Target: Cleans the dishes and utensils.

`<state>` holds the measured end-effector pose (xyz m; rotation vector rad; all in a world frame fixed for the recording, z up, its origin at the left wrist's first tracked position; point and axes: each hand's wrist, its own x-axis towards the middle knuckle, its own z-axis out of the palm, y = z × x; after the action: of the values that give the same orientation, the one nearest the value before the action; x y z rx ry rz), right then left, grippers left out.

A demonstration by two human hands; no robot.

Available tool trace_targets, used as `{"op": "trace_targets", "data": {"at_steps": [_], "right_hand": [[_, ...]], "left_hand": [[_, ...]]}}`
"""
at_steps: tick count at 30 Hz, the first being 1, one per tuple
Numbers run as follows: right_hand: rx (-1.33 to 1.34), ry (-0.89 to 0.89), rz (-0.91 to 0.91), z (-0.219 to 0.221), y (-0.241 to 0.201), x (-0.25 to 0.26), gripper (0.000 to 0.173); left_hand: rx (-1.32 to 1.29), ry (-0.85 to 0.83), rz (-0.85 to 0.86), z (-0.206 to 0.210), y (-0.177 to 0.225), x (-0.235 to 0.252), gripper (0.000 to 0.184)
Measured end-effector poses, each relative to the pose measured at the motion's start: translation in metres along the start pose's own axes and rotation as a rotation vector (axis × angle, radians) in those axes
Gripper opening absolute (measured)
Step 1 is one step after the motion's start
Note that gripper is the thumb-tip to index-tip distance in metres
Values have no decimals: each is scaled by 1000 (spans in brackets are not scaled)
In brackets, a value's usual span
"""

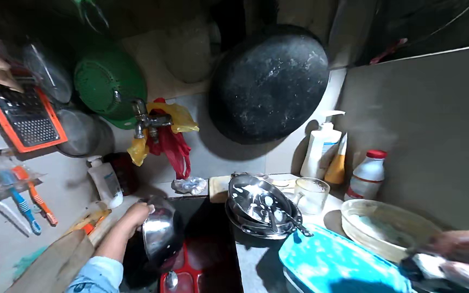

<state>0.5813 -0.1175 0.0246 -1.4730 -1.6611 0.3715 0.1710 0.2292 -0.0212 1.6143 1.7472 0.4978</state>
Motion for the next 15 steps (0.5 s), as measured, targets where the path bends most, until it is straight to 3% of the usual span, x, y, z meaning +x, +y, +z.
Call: {"op": "trace_targets", "data": {"at_steps": [4,6,8,11,15], "right_hand": [[-96,-135,-99,6,5,23,28],[-120,-154,-98,14,-5,33,27],[-121,-183,-125,22,-9,44,26],[-90,-207,-217,36,-2,59,23],[-127,-196,-303,52,4,66,22]], "left_hand": [[-607,193,6,6,-11,-26,34],[-765,163,21,16,-14,-41,33],[-765,10,123,29,-16,-59,39],[-474,-95,358,47,-9,-90,34],[259,-112,732,57,-5,-144,21]]}}
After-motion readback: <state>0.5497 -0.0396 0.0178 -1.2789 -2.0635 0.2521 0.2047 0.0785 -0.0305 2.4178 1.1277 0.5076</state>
